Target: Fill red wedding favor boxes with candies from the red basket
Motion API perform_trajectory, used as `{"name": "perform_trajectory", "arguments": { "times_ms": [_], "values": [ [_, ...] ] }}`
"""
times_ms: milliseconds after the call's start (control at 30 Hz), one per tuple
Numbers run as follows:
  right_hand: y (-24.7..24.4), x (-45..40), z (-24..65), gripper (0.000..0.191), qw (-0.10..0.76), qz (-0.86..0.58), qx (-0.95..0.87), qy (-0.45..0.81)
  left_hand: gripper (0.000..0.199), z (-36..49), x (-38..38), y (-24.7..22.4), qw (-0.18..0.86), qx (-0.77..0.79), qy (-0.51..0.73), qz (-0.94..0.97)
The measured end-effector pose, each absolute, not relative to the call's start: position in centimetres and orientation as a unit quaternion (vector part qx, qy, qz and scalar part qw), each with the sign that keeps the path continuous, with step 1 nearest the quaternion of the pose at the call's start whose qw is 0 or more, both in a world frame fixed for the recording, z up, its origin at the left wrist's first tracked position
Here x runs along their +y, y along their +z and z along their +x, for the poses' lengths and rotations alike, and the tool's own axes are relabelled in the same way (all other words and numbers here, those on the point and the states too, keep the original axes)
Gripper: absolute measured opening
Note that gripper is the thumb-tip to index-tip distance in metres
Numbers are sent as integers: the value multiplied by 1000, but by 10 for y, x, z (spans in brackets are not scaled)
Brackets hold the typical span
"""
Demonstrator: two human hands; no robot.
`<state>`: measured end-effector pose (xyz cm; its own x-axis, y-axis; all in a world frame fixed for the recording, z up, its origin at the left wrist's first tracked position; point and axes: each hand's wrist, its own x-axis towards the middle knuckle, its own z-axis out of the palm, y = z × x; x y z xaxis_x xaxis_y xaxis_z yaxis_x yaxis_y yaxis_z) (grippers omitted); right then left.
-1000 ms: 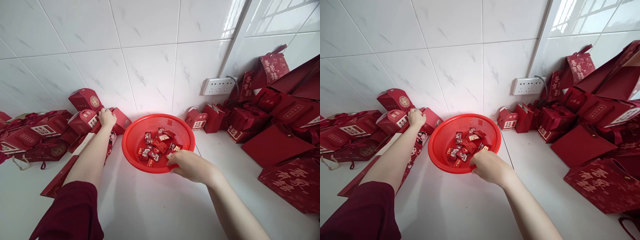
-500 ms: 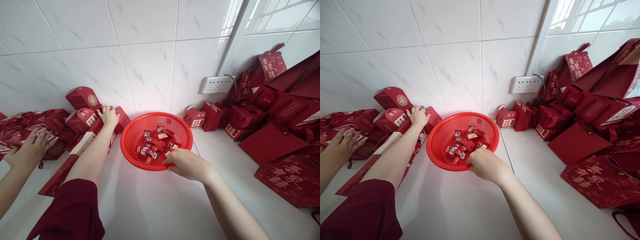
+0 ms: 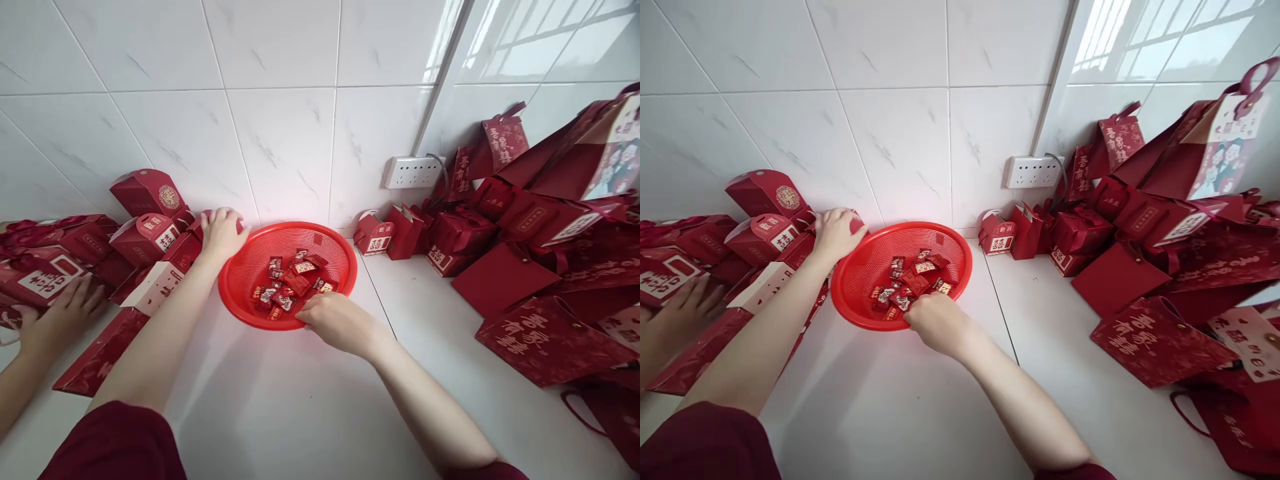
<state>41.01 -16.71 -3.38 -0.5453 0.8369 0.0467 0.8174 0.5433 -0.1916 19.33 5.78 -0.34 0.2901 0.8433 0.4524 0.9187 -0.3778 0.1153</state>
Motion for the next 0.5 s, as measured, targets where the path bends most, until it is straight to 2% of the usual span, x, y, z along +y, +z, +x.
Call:
{"name": "perform_trajectory", "arguments": {
  "times_ms": [133, 200, 333, 400, 500],
  "values": [
    [-51, -158, 388, 22, 137, -427, -894, 1, 34, 224, -7, -3, -42, -444, -148, -883],
    [-51, -154, 389, 23, 186, -404, -895, -25, 39, 232, -40, -9, -90, -415, -118, -898],
    [-22, -159, 437, 23, 268, -400, -875, 43, 54, 236, -94, -28, -171, -436, -99, -878],
    [-6, -173, 482, 25, 315, -482, -814, 71, 53, 236, -110, -37, -169, -427, -74, -885],
    [3, -209, 557, 29, 351, -686, -637, 12, 48, 240, -122, -49, -86, -411, -42, -907]
  ]
}}
